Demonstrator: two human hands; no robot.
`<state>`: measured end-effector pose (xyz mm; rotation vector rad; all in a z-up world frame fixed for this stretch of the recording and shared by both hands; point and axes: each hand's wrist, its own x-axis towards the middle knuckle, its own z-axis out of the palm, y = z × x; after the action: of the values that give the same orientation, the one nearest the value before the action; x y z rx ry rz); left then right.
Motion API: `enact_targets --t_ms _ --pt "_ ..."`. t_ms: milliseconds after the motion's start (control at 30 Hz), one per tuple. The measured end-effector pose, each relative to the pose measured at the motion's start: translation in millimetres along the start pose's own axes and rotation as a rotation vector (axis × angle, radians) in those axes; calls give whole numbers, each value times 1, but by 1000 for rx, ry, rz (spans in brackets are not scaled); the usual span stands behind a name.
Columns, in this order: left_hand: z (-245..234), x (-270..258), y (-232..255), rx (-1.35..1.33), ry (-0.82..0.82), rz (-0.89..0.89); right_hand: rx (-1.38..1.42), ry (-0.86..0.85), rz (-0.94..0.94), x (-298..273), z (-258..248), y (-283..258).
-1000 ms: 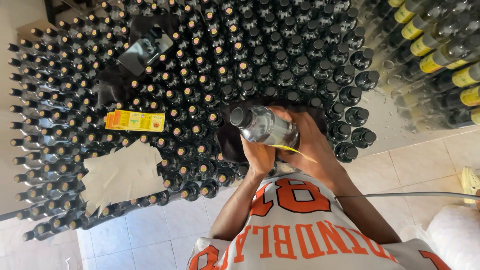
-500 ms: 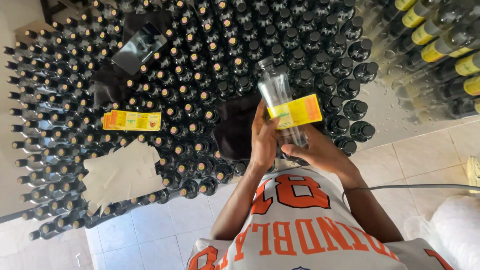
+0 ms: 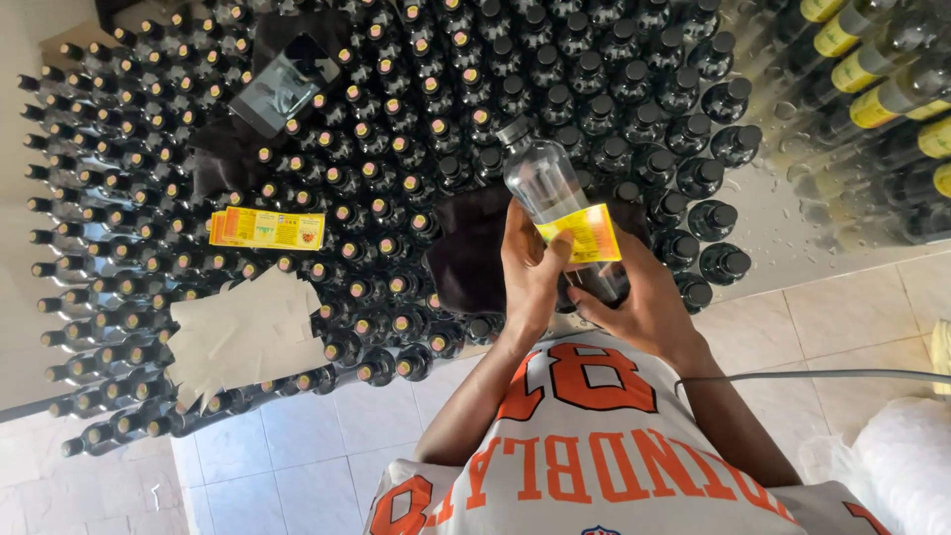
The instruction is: The person is manually applying adhesive labels to plastic bottles in a production environment.
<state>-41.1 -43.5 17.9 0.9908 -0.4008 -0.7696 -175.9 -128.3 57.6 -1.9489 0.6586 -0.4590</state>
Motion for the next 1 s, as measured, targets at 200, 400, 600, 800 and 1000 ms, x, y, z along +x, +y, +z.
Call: enact_targets --t_ms 200,400,600,800,1000 --pt "2 -6 -19 84 25 62 -142 187 -177 -8 4 -2" --pt "10 -4 0 54 -14 81 -205 311 -275 -14 5 4" --pt "16 -3 -10 -67 -18 168 -440 431 -355 -18 5 8" --pt "13 -16 -40 46 -35 43 -553 539 -422 -19 3 17" --pt "36 -1 5 -7 -41 138 -610 615 -458 -22 -1 5"
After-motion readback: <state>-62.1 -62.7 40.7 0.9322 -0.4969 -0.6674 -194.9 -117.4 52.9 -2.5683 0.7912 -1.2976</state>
